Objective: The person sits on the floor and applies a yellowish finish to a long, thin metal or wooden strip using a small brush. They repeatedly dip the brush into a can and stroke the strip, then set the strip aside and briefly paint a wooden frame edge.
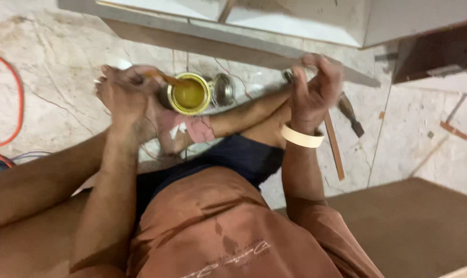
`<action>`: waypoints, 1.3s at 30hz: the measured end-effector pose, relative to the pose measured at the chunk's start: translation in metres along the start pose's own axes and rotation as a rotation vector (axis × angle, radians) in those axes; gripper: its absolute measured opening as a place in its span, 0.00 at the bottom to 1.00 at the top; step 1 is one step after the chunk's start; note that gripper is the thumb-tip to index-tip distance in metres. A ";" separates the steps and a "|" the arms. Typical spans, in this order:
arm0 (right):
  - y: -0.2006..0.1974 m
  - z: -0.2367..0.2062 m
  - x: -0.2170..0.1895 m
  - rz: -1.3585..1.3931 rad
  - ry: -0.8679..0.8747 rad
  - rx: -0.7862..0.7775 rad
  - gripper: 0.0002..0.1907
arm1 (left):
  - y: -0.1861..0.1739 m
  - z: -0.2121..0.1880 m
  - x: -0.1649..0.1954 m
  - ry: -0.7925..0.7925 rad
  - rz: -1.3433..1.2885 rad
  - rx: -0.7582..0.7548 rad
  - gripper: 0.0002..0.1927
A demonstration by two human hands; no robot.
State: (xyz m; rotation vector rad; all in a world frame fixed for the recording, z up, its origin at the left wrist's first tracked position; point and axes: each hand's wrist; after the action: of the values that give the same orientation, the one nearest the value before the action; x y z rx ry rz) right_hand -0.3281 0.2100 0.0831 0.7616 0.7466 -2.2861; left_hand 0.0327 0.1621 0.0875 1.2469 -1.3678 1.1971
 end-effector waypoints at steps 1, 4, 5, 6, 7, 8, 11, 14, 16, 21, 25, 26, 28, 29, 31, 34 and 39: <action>0.008 0.004 0.014 -0.075 0.022 -0.087 0.23 | 0.001 -0.001 0.001 0.052 0.162 -0.028 0.08; 0.034 0.002 0.052 -0.354 -0.064 -0.239 0.22 | 0.004 -0.007 -0.007 -0.030 0.288 -0.097 0.05; 0.039 -0.001 0.062 -0.400 -0.070 -0.292 0.23 | 0.007 -0.007 -0.014 -0.081 0.266 -0.117 0.05; 0.043 -0.005 0.071 -0.447 -0.074 -0.345 0.24 | 0.008 -0.007 -0.020 0.084 0.324 -0.146 0.05; 0.045 -0.009 0.078 -0.496 -0.078 -0.398 0.25 | 0.011 -0.007 -0.028 0.249 0.379 -0.180 0.06; 0.048 -0.011 0.083 -0.529 -0.070 -0.421 0.25 | 0.014 -0.007 -0.036 0.417 0.430 -0.218 0.06; 0.054 -0.016 0.092 -0.592 -0.053 -0.474 0.26 | 0.024 -0.008 -0.057 0.557 0.655 -0.232 0.04; 0.061 -0.017 0.095 -0.597 -0.046 -0.495 0.25 | 0.033 -0.011 -0.070 0.646 0.799 -0.133 0.02; 0.066 -0.020 0.095 -0.621 -0.030 -0.516 0.25 | 0.037 -0.012 -0.073 0.660 0.917 -0.158 0.02; 0.064 -0.029 0.095 -0.592 -0.035 -0.532 0.24 | 0.037 -0.011 -0.068 0.599 0.734 -0.122 0.04; 0.063 -0.027 0.094 -0.598 -0.042 -0.532 0.25 | 0.023 -0.007 -0.061 0.301 0.366 -0.038 0.03; 0.064 -0.027 0.095 -0.594 -0.041 -0.530 0.25 | 0.019 -0.006 -0.061 0.257 0.311 -0.015 0.02; 0.067 -0.026 0.095 -0.583 -0.036 -0.526 0.25 | 0.010 -0.002 -0.064 0.167 0.204 0.022 0.03; 0.069 -0.026 0.096 -0.589 -0.043 -0.523 0.25 | 0.007 0.001 -0.067 0.124 0.148 0.039 0.04; 0.070 -0.027 0.098 -0.603 -0.054 -0.521 0.26 | 0.002 0.005 -0.074 0.043 0.094 0.012 0.04; 0.071 -0.028 0.101 -0.612 -0.092 -0.473 0.25 | -0.001 0.007 -0.084 0.057 0.058 0.025 0.06; 0.073 -0.031 0.102 -0.623 -0.068 -0.489 0.24 | -0.003 0.006 -0.084 -0.010 0.012 -0.006 0.08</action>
State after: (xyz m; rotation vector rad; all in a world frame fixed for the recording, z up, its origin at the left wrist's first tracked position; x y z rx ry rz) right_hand -0.3338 0.1458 -0.0285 0.2328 1.6079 -2.4601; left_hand 0.0424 0.1663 0.0044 1.2431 -1.3870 1.1958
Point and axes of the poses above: each hand's wrist, its own z-axis towards the middle knuckle, its own y-axis out of the palm, x = y × z, and after that the axes turned 10 degrees about y, right-handed
